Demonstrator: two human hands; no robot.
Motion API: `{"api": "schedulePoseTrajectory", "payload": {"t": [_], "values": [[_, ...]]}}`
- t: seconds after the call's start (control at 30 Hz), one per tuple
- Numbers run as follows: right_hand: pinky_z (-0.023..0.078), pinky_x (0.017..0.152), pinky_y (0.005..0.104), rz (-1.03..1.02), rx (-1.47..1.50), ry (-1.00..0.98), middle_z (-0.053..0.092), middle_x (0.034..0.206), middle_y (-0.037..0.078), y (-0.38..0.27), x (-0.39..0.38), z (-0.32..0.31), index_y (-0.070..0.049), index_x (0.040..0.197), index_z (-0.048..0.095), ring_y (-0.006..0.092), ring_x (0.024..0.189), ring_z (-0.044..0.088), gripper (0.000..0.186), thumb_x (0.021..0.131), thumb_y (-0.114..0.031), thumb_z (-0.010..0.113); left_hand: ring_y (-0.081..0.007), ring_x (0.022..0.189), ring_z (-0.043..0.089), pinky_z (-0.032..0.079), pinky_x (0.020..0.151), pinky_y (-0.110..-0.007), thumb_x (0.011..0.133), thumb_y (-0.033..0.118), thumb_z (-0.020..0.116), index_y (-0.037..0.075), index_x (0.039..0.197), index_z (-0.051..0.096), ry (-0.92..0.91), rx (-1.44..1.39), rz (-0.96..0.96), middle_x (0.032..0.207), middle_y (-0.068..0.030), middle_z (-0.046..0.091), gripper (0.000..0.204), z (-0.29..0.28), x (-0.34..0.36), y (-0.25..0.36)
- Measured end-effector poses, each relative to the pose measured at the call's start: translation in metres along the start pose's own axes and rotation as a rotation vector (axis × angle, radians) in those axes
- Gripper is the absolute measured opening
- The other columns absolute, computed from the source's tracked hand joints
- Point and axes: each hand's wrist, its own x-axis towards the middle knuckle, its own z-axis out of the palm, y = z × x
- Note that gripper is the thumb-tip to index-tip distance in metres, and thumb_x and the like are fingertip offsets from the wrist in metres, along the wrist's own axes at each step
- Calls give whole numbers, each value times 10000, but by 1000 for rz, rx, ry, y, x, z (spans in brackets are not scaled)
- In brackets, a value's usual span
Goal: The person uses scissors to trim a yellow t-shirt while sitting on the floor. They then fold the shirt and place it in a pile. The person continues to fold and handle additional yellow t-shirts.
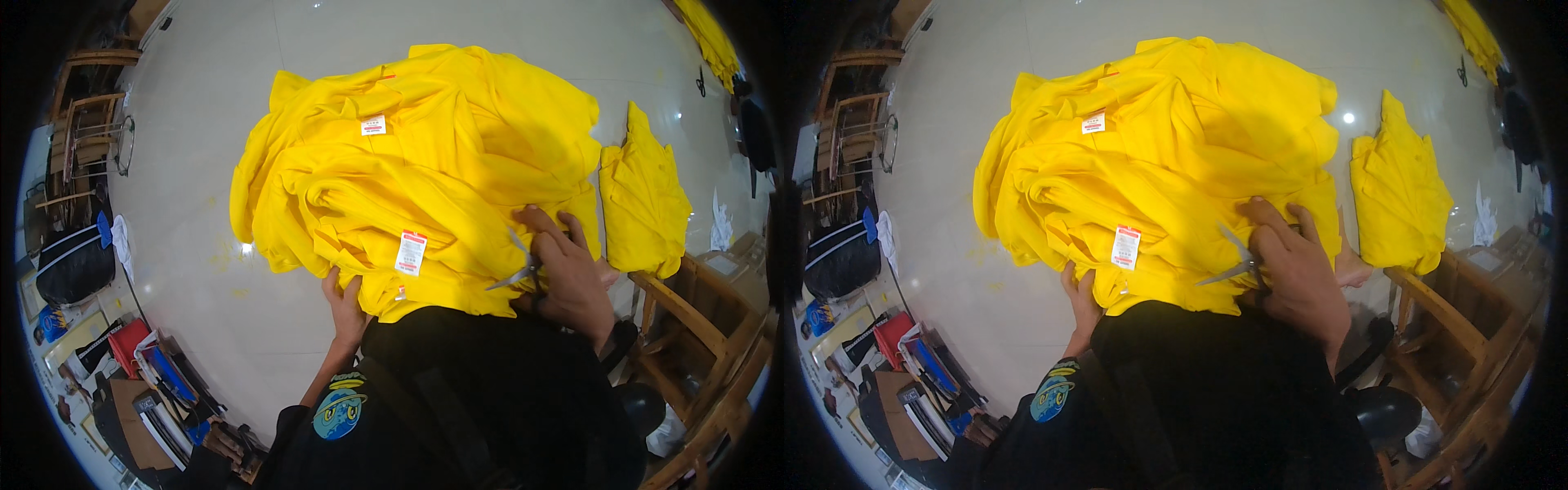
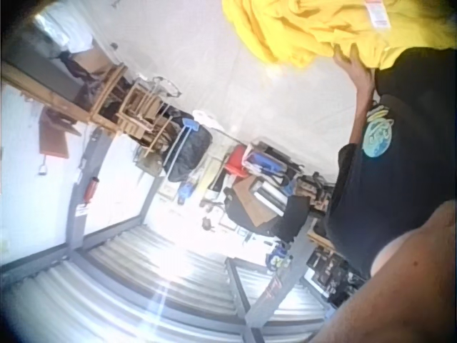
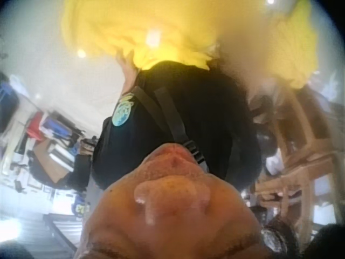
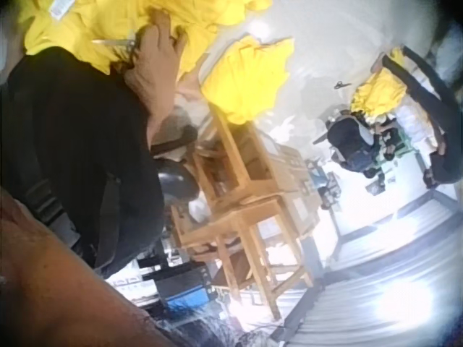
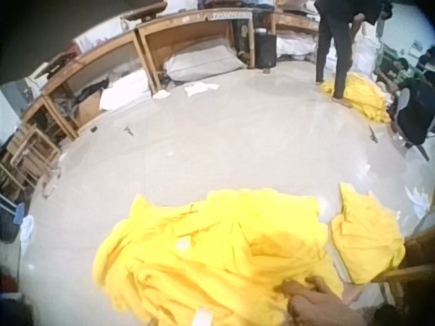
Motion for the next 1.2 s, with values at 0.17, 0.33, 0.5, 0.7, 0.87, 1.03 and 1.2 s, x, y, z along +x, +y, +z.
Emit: {"api": "schedulePoseTrajectory", "payload": {"t": [0.17, 0.33, 0.5, 0.7, 0.87, 1.03, 1.2], "values": [[562, 894, 432, -10, -49, 253, 711, 1097, 151, 12, -3, 13, -65, 935, 551, 382, 1063, 706, 506, 584, -47, 915, -496, 1326, 548, 497, 1093, -536, 791, 186, 951, 45, 1255, 688, -177, -44, 81, 1423, -272, 510, 551, -52, 41, 4], [501, 694, 381, -74, 60, 420, 569, 815, 112, 21, 13, -2, -82, 884, 543, 359, 738, 607, 423, 584, -13, 833, -433, 1061, 638, 552, 915, -427, 775, 137, 864, 13, 1084, 677, -281, -106, 149, 1213, -216, 602, 382, -121, 80, 22], [472, 689, 354, -153, 223, 397, 520, 813, 87, 18, 33, -57, -82, 962, 583, 307, 727, 530, 470, 567, -12, 827, -375, 946, 614, 509, 844, -394, 697, 187, 758, -7, 979, 623, -293, -281, 287, 1083, -192, 592, 368, -201, 146, 56], [491, 826, 361, -141, 109, 251, 560, 911, 92, 62, 165, -120, -5, 1011, 552, 235, 890, 508, 384, 736, -180, 755, -285, 1044, 630, 504, 974, -370, 872, 319, 684, -17, 1158, 635, -391, -355, 139, 1141, -142, 637, 444, -219, 305, 64], [553, 885, 403, 72, 18, 46, 753, 1041, 149, 189, 276, -48, 1, 1129, 695, 299, 996, 706, 398, 870, -274, 818, -278, 1388, 604, 456, 1208, -380, 1112, 289, 480, 48, 1597, 558, -572, -606, -202, 1567, -137, 631, 547, -84, 433, -64], [505, 754, 301, 190, 531, 301, 645, 897, -14, 262, 265, -27, -56, 1040, 692, 129, 799, 556, 320, 913, -308, 842, -297, 1499, 532, 410, 1269, -404, 1140, 320, 446, 56, 1643, 521, -734, -577, -445, 1646, -128, 581, 573, -89, 456, -1], [553, 801, 340, 546, 764, 558, 704, 964, 44, 194, 211, -45, -5, 1155, 718, 175, 873, 637, 307, 971, -237, 800, -414, 1494, 525, 410, 1266, -521, 1050, 356, 614, 70, 1598, 564, -89, 583, 140, 1608, -219, 581, 621, -121, 406, 8]]}}
